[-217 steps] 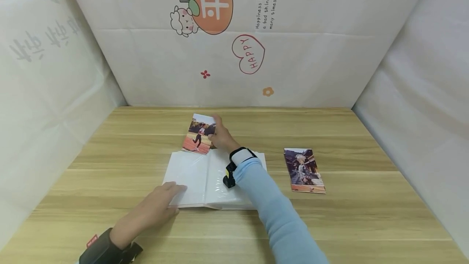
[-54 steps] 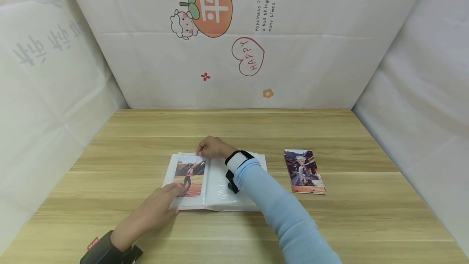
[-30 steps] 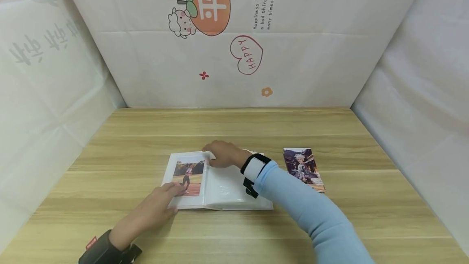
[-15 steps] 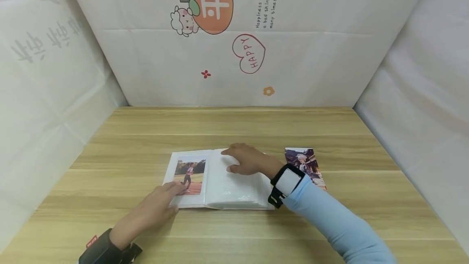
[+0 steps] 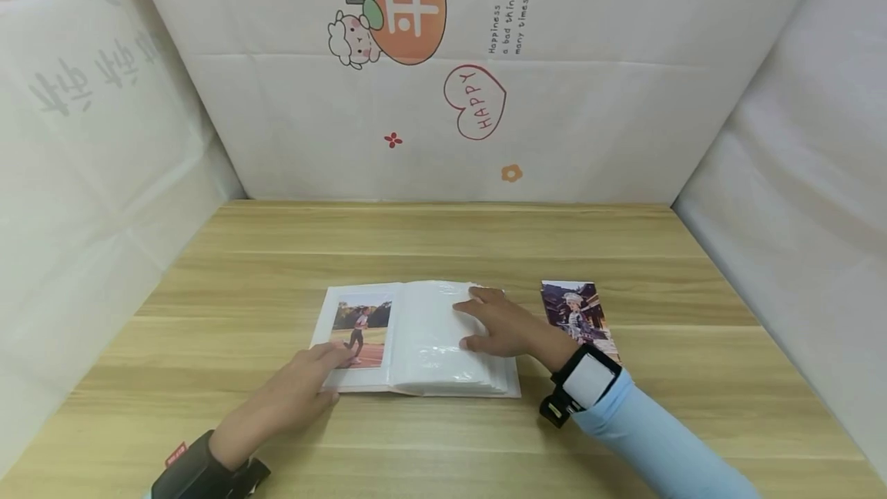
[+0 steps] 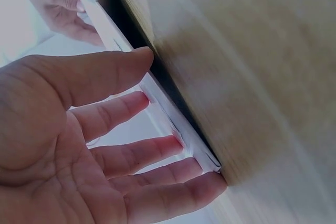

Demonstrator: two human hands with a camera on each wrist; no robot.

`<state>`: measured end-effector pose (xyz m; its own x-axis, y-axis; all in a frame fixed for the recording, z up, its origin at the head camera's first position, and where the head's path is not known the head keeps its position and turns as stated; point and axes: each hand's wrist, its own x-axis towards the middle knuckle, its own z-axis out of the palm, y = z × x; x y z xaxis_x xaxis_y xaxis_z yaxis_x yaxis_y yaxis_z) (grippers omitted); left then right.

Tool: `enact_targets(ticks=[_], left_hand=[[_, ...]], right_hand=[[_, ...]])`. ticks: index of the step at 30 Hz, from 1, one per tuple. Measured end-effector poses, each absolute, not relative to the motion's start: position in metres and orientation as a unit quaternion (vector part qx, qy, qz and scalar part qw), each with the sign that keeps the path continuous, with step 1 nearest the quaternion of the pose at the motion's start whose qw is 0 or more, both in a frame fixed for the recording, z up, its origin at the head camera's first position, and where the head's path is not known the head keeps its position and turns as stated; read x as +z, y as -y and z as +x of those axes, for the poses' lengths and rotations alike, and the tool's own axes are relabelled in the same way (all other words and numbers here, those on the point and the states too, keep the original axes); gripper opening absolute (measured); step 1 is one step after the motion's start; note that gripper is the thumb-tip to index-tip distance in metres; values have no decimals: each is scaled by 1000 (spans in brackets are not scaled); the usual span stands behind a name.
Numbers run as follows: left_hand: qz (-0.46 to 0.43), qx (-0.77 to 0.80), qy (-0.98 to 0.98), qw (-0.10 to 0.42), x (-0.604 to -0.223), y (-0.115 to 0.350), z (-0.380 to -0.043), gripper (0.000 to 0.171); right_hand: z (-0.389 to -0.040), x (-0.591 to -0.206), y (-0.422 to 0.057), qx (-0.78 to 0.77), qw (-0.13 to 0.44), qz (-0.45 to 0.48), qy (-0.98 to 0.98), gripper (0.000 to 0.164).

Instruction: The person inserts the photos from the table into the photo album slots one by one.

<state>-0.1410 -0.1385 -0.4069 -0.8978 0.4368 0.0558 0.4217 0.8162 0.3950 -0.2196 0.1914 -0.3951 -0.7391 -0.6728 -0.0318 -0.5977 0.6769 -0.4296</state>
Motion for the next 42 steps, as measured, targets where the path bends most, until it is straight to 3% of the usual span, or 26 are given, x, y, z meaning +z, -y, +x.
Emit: enact_targets(ticks=[9,30,42], left_hand=[[219,195,-956,24,-403,137,-141,49],[220,204,-953,27,-400,136,-140,52],[263,195,-944,32,-383,110,-149,41]], right_hand=[[-212,-401,-213,-208,108,-309,-922,70],[-207,-407,-215,-209,117,-281,-929,70],[-204,-409,-216,-221,116,-282,-926,71]])
